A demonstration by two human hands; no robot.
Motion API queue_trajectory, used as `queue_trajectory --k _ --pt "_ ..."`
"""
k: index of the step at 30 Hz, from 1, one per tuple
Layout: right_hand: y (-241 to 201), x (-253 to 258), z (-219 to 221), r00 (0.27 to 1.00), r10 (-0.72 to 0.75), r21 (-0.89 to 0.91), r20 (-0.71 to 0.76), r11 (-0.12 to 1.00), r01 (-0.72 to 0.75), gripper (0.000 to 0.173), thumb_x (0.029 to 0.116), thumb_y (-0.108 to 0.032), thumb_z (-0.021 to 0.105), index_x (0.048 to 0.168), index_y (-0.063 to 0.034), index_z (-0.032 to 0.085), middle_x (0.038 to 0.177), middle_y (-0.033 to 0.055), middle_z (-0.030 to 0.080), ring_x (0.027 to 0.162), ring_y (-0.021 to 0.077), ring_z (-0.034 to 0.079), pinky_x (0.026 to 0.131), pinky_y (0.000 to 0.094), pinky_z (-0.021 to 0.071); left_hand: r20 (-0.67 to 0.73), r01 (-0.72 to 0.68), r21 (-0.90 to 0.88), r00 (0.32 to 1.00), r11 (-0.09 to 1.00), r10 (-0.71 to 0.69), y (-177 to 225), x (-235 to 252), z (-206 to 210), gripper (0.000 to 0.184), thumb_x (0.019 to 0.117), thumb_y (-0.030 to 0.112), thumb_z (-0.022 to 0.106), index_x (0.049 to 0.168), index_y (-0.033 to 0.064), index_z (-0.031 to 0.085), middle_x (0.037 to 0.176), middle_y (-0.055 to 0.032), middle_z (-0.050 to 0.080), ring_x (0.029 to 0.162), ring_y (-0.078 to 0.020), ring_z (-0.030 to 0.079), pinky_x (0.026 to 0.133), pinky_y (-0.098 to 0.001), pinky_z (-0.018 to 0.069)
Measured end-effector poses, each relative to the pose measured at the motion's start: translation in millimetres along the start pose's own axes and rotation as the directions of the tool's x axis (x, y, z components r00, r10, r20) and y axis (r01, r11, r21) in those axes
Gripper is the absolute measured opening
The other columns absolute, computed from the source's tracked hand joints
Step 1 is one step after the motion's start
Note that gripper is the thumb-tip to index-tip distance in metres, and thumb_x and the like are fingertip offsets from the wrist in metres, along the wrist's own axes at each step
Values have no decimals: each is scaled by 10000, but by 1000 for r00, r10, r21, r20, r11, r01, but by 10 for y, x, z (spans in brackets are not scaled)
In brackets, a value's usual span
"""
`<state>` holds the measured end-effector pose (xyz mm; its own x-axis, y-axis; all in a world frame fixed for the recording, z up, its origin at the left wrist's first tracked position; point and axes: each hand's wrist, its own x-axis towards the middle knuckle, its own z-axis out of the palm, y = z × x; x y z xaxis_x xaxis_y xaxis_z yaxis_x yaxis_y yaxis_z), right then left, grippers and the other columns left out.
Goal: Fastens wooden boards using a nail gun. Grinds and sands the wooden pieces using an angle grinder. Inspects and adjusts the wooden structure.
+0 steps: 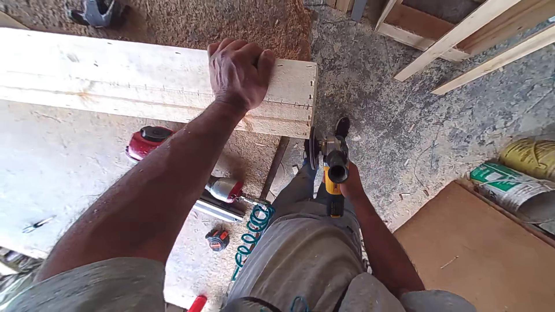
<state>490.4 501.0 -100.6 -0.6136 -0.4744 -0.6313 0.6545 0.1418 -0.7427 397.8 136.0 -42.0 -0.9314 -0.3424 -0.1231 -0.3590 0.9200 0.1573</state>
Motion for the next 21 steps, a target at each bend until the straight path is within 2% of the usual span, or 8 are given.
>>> queue_trajectory --k 2,5,9,13,15,17,19,21 --pt "-132 192 37 999 -39 40 2 998 39 601 804 -483 799 1108 -6 595 847 62 731 715 196 740 671 390 657 5 7 -2 1000 1000 -7 6 -7 -8 595 1053 536 304 961 108 707 1005 -120 727 1099 -295 654 1007 -519 407" --pt "-461 687 54 998 -59 91 23 994 57 541 862 -436 743 1130 12 599 861 150 723 721 290 743 678 465 663 1 13 7 1000 1000 -13 20 -3 -23 599 1050 543 304 962 113 711 1004 -115 731 1096 -289 659 1016 -518 407" --pt "-742 1107 -5 993 -102 74 59 992 98 557 901 -540 709 1179 -66 619 889 159 712 689 294 724 633 473 645 9 15 9 1000 1000 -15 11 3 -28 600 1050 547 301 936 113 699 993 -110 727 1091 -281 660 1020 -520 410" --pt "-585 822 -81 997 17 80 70 997 -22 508 903 -423 714 1137 13 597 836 163 714 695 287 734 666 455 657 15 12 -14 1000 1000 -12 14 24 -53 603 1051 537 299 935 96 693 976 -130 720 1066 -302 664 1017 -526 410" --pt "-412 507 -138 994 79 17 76 997 -81 547 874 -426 733 1131 34 585 840 148 720 695 279 737 655 449 658 18 23 -28 1000 999 -23 12 27 -55 606 1049 531 290 949 95 698 1003 -127 726 1083 -304 662 1025 -528 411" --pt "-350 222 -235 991 102 -90 84 991 -95 573 839 -445 766 1134 21 609 856 132 729 703 264 737 661 446 656 -29 20 -78 999 997 -22 -5 -8 -43 576 1053 506 314 1001 96 715 1086 -122 730 1166 -314 637 1063 -529 409" --pt "-458 28 -362 993 79 -221 85 974 -59 589 805 -476 796 1131 -11 643 883 108 737 736 240 739 697 446 653 -144 29 -174 988 984 -55 -27 -92 -43 505 1060 446 370 1077 97 734 1198 -126 712 1267 -331 587 1125 -511 404" --pt "-741 -59 -535 999 23 -344 43 939 -7 581 773 -475 806 1124 -38 655 894 78 743 760 206 744 720 432 655 -199 132 -338 958 932 -208 81 -256 -146 438 1062 372 426 1155 64 723 1307 -160 662 1338 -346 531 1167 -499 377"
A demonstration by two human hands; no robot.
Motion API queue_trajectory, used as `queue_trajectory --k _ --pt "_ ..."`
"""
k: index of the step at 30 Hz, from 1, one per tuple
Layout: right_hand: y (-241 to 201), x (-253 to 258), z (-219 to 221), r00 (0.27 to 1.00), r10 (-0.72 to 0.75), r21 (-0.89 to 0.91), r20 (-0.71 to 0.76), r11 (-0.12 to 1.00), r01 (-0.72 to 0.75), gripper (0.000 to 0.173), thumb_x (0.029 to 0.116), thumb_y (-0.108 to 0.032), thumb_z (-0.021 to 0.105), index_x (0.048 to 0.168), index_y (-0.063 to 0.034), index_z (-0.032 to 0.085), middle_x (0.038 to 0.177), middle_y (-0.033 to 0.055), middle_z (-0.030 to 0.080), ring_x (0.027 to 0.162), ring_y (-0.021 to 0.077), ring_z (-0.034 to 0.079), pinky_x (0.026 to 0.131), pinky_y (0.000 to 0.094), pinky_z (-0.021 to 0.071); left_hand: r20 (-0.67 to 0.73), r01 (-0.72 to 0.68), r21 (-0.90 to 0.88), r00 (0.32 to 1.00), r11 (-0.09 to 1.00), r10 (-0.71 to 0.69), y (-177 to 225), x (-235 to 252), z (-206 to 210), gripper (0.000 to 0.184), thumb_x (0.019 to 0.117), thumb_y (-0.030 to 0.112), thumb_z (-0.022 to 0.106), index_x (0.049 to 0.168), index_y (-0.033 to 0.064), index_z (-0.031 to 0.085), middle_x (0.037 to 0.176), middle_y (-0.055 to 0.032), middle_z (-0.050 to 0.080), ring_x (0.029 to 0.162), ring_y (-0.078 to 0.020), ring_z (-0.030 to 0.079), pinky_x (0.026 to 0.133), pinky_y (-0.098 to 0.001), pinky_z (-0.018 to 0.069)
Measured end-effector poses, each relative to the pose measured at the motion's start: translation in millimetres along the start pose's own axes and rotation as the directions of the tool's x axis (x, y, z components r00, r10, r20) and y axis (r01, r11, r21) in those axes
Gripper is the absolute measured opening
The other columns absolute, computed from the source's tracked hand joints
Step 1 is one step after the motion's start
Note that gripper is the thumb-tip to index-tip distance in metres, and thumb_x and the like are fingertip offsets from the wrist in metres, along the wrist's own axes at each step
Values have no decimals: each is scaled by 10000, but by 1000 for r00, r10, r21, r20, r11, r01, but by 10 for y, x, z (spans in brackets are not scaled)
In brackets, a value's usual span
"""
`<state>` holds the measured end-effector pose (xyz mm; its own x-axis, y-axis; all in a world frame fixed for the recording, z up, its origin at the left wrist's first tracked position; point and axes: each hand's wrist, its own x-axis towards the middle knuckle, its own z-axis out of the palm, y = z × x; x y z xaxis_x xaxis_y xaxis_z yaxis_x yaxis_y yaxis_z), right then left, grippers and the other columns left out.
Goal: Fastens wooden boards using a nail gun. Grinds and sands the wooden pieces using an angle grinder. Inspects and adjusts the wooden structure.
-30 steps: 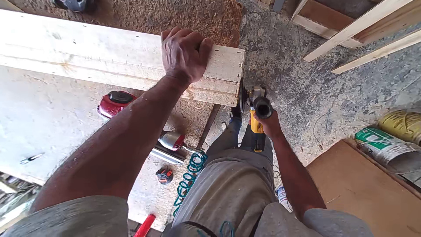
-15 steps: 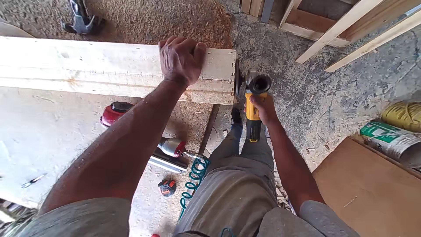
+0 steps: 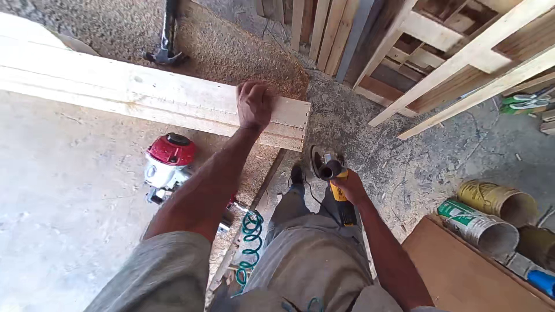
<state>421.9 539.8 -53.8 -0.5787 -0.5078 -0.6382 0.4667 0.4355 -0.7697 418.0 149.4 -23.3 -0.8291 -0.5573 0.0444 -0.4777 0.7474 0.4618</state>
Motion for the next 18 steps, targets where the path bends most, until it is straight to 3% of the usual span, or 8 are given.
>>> queue_trajectory --k 2,5,7,9,12,14,16,18 --pt "-243 -102 -308 997 -49 -146 -63 989 39 575 764 -443 818 1142 -41 653 918 63 743 797 177 743 749 418 652 3 211 -142 977 967 -212 308 -433 -274 424 1070 351 448 1216 37 692 1321 -182 641 1292 -324 572 1121 -515 436" --pt "-714 -54 -849 989 -146 -538 -27 836 108 719 751 -489 849 1251 -25 622 1005 93 737 931 199 725 865 468 604 -29 279 -315 953 907 -302 932 -1320 -673 392 1065 340 487 1107 31 724 1011 -111 749 923 -182 723 857 -430 588" --pt "-936 30 -1152 979 -193 -725 64 665 179 790 749 -542 841 1269 4 606 997 157 734 942 302 725 850 563 581 4 237 -403 966 884 -257 1372 -1952 -716 382 1055 338 508 1082 28 730 1012 -83 748 926 -134 718 851 -373 605" --pt "-1121 128 -1335 968 -198 -828 157 508 238 816 764 -589 808 1286 4 603 1013 182 735 950 358 725 827 612 572 93 328 -410 943 851 -319 1843 -2403 -590 416 1021 407 569 1149 42 723 1146 -105 729 1040 -164 712 920 -390 604" --pt "-1342 266 -1459 944 -166 -891 286 315 326 819 778 -614 776 1316 -21 603 1088 183 732 987 370 722 827 619 567 295 604 -353 797 715 -527 2381 -2627 -201 681 938 572 639 1380 55 602 1342 -154 645 1203 -253 651 1016 -471 546" --pt "-1425 328 -1443 904 -153 -884 399 198 424 814 791 -599 765 1341 -22 598 1149 182 725 1020 359 720 841 598 569 377 695 -332 717 638 -586 2620 -2618 61 763 908 600 674 1440 66 550 1370 -156 631 1223 -274 641 1037 -494 531" --pt "-1474 376 -1347 844 -131 -845 519 67 530 793 803 -595 746 1346 -34 608 1180 167 722 1048 337 719 848 564 578 415 753 -253 651 607 -636 2797 -2545 278 721 905 599 679 1415 99 576 1315 -143 658 1163 -296 667 990 -543 545" --pt "-1498 420 -1176 770 -103 -777 629 -43 628 755 808 -564 743 1340 -43 616 1184 166 723 1046 342 721 834 562 586 453 830 -155 541 536 -708 2880 -2432 432 606 916 594 652 1288 116 642 1149 -148 702 1037 -342 695 880 -603 558"
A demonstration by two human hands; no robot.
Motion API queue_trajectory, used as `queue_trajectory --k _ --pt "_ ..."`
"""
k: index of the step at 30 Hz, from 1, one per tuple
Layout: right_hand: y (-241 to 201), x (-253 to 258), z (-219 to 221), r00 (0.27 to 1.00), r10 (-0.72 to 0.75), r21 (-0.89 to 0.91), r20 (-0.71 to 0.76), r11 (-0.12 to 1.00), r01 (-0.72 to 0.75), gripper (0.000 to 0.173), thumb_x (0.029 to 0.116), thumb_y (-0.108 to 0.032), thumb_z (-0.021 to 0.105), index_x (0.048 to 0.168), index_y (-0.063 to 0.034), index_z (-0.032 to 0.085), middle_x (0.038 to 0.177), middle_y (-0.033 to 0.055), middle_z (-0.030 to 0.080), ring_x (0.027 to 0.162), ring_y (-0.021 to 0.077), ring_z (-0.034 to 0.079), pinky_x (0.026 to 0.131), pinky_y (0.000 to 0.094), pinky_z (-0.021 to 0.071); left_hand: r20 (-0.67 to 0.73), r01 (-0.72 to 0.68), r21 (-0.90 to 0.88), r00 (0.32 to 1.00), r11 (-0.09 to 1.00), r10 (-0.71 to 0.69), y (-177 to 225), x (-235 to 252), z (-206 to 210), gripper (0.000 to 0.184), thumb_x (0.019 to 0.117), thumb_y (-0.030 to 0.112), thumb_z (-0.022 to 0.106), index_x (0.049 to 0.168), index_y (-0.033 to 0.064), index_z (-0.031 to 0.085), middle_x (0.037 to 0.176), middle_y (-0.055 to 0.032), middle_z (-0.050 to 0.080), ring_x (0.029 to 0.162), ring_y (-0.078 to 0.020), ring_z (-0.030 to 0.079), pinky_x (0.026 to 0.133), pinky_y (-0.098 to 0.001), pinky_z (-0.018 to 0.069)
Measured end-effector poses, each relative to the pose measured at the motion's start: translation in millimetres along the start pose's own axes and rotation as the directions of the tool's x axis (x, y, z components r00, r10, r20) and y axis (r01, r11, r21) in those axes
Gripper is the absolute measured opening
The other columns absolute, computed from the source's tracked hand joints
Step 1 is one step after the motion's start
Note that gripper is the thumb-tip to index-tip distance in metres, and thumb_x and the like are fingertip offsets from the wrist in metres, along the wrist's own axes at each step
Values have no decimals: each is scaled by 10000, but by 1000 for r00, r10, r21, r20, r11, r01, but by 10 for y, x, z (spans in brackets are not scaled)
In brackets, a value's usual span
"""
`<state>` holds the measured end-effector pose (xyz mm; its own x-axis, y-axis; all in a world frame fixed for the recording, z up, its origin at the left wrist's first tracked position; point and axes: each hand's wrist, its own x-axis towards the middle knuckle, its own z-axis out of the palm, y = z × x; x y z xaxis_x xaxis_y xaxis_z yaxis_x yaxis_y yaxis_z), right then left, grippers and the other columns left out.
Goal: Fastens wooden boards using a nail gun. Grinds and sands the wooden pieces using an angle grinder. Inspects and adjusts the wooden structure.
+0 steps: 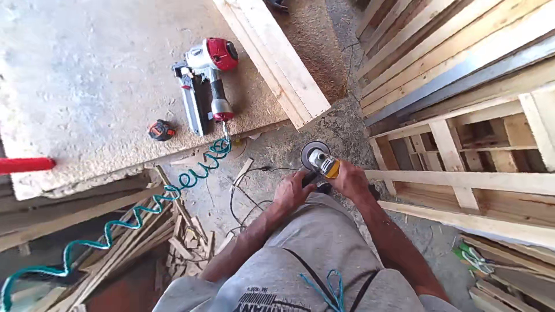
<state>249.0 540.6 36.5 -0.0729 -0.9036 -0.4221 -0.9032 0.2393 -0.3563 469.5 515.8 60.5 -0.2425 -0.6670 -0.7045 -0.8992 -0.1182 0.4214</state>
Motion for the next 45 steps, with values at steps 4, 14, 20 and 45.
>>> queue_trajectory --k 4,14,20,45 --pt "-310 246 -48 984 -145 -156 101 975 160 728 826 -512 738 1356 -34 592 1188 205 703 1054 384 706 818 566 580 27 246 -95 969 965 -244 -45 223 120 601 898 649 640 1140 101 694 1035 -170 723 1008 -380 702 857 -651 545" --pt "290 919 -666 482 -289 201 827 953 227 700 812 -530 793 1294 -58 608 1128 142 698 1059 253 678 959 517 541 -142 199 -565 932 801 -332 -217 349 770 304 784 356 770 950 103 737 860 -108 730 855 -309 714 782 -622 550" --pt "303 1313 -993 492 -192 -43 849 903 427 717 837 -571 756 1369 -126 573 1136 120 704 1077 257 682 943 533 548 -292 23 -819 844 573 -450 255 1007 1414 297 822 319 739 966 60 736 939 -107 747 932 -250 719 867 -540 568" --pt "384 2432 -1481 620 -166 -551 766 327 768 777 891 -651 616 1466 -149 473 1103 129 723 1017 330 712 825 580 562 -260 -329 -941 554 80 -791 1698 3009 1410 476 872 117 759 1298 -46 623 1274 -237 665 1228 -323 632 1088 -502 484"
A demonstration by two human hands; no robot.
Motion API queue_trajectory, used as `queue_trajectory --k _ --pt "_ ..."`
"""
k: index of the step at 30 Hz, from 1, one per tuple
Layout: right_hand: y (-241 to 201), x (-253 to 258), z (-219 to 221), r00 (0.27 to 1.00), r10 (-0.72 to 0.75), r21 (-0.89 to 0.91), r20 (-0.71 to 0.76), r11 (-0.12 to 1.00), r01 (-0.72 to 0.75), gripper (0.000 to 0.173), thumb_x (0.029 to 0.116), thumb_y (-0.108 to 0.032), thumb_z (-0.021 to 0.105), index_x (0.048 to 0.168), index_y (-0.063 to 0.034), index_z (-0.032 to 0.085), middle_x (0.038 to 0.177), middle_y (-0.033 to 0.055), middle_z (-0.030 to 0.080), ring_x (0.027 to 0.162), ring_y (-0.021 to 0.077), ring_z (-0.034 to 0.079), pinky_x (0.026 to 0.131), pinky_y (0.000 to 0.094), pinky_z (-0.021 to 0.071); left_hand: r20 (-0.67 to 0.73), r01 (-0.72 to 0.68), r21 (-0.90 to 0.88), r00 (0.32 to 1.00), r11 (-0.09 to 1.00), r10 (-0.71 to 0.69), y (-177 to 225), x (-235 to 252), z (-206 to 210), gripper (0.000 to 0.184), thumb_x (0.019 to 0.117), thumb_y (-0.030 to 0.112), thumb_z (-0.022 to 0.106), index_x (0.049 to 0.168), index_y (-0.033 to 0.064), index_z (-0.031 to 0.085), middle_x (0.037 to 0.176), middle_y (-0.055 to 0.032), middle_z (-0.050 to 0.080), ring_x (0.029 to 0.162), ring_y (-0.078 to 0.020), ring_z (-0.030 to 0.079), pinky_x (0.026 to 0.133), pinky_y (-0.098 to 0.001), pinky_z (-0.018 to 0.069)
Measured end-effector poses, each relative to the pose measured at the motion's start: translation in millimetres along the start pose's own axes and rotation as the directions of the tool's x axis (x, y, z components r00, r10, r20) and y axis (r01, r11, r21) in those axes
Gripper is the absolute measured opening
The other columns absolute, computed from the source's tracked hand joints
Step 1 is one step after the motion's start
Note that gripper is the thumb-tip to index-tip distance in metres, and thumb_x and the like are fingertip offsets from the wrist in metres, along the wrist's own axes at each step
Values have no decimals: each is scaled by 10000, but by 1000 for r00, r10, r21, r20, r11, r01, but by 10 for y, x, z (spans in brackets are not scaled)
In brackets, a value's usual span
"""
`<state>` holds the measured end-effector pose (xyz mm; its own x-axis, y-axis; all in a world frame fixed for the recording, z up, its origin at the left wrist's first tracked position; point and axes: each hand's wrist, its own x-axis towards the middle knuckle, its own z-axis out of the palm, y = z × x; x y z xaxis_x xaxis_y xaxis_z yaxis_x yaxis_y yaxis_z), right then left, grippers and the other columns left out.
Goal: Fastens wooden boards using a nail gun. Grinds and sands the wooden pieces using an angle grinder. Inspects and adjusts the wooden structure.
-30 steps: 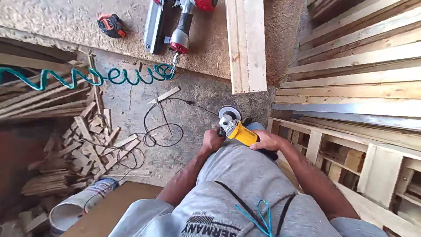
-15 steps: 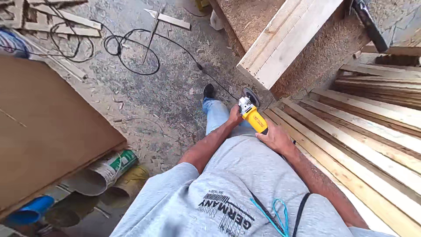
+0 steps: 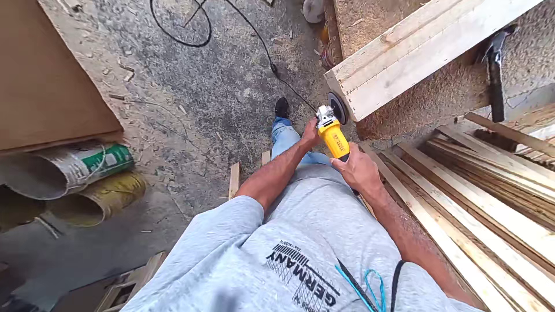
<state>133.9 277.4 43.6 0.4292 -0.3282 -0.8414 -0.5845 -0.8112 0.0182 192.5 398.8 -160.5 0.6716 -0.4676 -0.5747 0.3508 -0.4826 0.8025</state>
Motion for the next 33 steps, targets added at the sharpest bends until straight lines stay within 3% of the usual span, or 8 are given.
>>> queue_trajectory --k 6,9,12,18,21,23,29,33 --pt "294 -291 89 997 62 -48 48 997 -60 821 900 -644 629 1505 -121 444 1085 154 726 1000 354 716 821 571 567 60 -36 -71 997 997 41 -19 -277 420 520 871 179 730 1297 -94 608 1268 -241 671 1238 -284 629 1125 -419 459" --pt "156 -193 5 999 35 -69 18 997 -34 825 907 -640 620 1519 -121 429 1121 149 720 1023 348 713 827 564 568 43 -30 -8 999 1000 31 44 -153 243 521 866 147 760 1312 -71 605 1287 -248 656 1249 -316 617 1119 -464 454" --pt "16 -89 -39 1000 11 -58 10 998 -10 819 912 -638 619 1514 -114 435 1149 150 716 1045 338 709 849 559 567 3 -108 26 994 994 107 39 -60 54 454 862 134 773 1250 -64 645 1215 -248 686 1184 -328 652 1075 -499 485" --pt "374 -404 129 995 86 -58 59 995 -83 838 904 -637 635 1521 -108 428 1069 157 728 980 351 721 813 558 576 99 -57 -77 993 995 64 -14 -383 521 473 872 187 741 1242 -90 642 1215 -234 694 1190 -288 658 1090 -435 487" --pt "290 -369 75 995 82 -71 51 994 -79 849 915 -633 622 1541 -105 398 1124 161 716 1023 354 711 840 563 569 107 -50 -40 993 998 54 60 -303 406 487 863 139 758 1274 -83 620 1234 -245 679 1202 -314 646 1091 -464 481" --pt "225 -313 67 997 71 -74 27 995 -69 844 916 -638 619 1542 -116 402 1136 153 716 1034 344 710 849 557 568 64 -121 -8 991 993 121 76 -227 300 489 839 128 784 1256 -77 632 1207 -248 686 1176 -328 655 1069 -483 488" --pt "398 -429 211 994 104 -64 35 993 -101 833 903 -634 638 1512 -105 434 1071 145 730 975 338 724 807 553 578 133 -64 -78 988 995 74 -53 -372 591 475 868 181 746 1247 -85 638 1214 -232 693 1186 -290 657 1090 -436 483" --pt "309 -397 195 995 98 -61 13 993 -97 848 907 -633 635 1532 -102 418 1103 146 726 999 334 720 822 549 575 94 -113 -62 989 992 118 -14 -301 469 446 853 125 771 1229 -78 643 1187 -244 694 1158 -328 665 1059 -486 499"
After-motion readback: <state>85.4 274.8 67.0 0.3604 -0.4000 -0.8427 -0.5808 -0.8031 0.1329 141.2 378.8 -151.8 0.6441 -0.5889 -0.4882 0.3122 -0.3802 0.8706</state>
